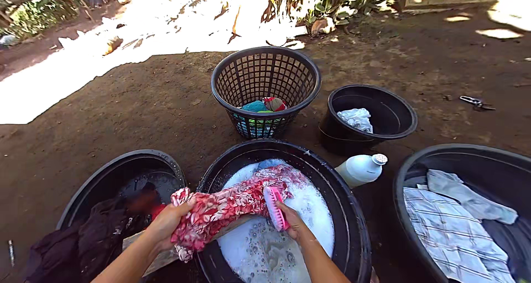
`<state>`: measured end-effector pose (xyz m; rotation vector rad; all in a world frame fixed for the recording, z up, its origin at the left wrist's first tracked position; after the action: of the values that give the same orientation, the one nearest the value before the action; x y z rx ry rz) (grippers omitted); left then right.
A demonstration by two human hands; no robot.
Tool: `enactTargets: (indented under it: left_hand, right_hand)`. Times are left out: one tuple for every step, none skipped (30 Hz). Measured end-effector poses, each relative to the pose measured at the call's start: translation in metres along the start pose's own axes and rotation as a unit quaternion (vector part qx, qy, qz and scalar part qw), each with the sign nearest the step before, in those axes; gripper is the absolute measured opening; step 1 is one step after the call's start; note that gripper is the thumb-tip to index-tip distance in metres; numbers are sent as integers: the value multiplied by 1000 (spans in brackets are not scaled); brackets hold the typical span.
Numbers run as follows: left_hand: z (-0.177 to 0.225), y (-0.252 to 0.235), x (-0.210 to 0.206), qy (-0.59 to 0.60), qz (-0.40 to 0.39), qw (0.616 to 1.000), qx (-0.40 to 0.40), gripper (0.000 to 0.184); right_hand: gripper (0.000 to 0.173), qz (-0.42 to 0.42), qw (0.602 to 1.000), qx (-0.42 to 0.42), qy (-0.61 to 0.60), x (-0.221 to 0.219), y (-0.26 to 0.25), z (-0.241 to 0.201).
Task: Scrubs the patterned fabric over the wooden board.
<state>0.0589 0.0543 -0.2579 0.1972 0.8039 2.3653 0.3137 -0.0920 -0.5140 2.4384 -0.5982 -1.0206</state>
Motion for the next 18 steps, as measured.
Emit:
enactTargets:
  left_hand:
    - [17, 6, -16, -6, -7, 1000, -18, 19]
    - [34, 13, -31, -15, -10, 999, -39, 18]
    - [51, 20, -46, -21, -15, 998, -59, 17]
    - [66, 27, -59, -22, -19, 997, -77, 17]
    - [82, 35, -70, -19, -21, 995, -96, 18]
    - [97, 45, -81, -14, -24, 993, -116, 19]
    - [112, 56, -89, -14, -23, 990, -137, 22]
    - [126, 67, -98, -22, -26, 987, -158, 26]
    - [140, 79, -105, -34, -33, 982, -182, 28]
    - [154, 92, -114, -50, -40, 976, -206, 30]
    - [166, 105, -122, -63, -45, 970, -230, 31]
    - [177, 116, -129, -72, -51, 963, -253, 31]
    - [187, 127, -135, -78, -55, 957, -274, 31]
    - [196, 138, -139, -84, -60, 950, -296, 32]
    - [204, 150, -142, -85, -67, 942, -318, 33]
    - [211, 161, -144, -82, -74, 932, -344, 34]
    - [217, 171, -146, -78, -81, 921, -374, 35]
    - [220, 180, -148, -71, -91, 910, -398, 37]
  right_hand:
    - [28, 5, 998, 0, 65, -1, 3, -13]
    - [30, 12, 991, 5, 131, -3, 8, -31]
    - [33, 22, 982, 16, 188, -7, 15, -54]
    - [36, 33, 969, 31, 244, -12, 23, -80]
    - [39, 44, 952, 42, 301, -19, 34, -107]
    - [44, 54, 930, 47, 361, -27, 45, -135]
    - [48, 62, 903, 46, 422, -37, 57, -162]
    - [51, 66, 874, 44, 480, -49, 71, -187]
    - [55, 72, 843, 42, 532, -61, 85, -209]
    - [58, 78, 814, 39, 574, -73, 99, -228]
    - [59, 89, 790, 41, 606, -84, 112, -243]
    - [61, 100, 771, 46, 627, -91, 123, -257]
    - [61, 107, 758, 55, 641, -98, 132, -268]
    - [60, 110, 755, 73, 643, -104, 140, -278]
    - [57, 106, 762, 102, 631, -108, 148, -285]
    - [52, 92, 783, 140, 599, -110, 153, -290]
    - [45, 65, 814, 183, 547, -111, 158, -293]
    - [38, 29, 847, 224, 481, -112, 162, -293]
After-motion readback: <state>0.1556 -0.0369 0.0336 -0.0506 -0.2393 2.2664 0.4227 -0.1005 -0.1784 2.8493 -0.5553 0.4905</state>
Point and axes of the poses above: each hand's wrist, its own y-axis away from the middle knuckle, its own x-axis out of the back of the hand, z = x × y, the point moved 8 cm from there along -y, towards the middle knuckle, and after that the axes turned 14 degrees about -z, right-handed, at the moved point
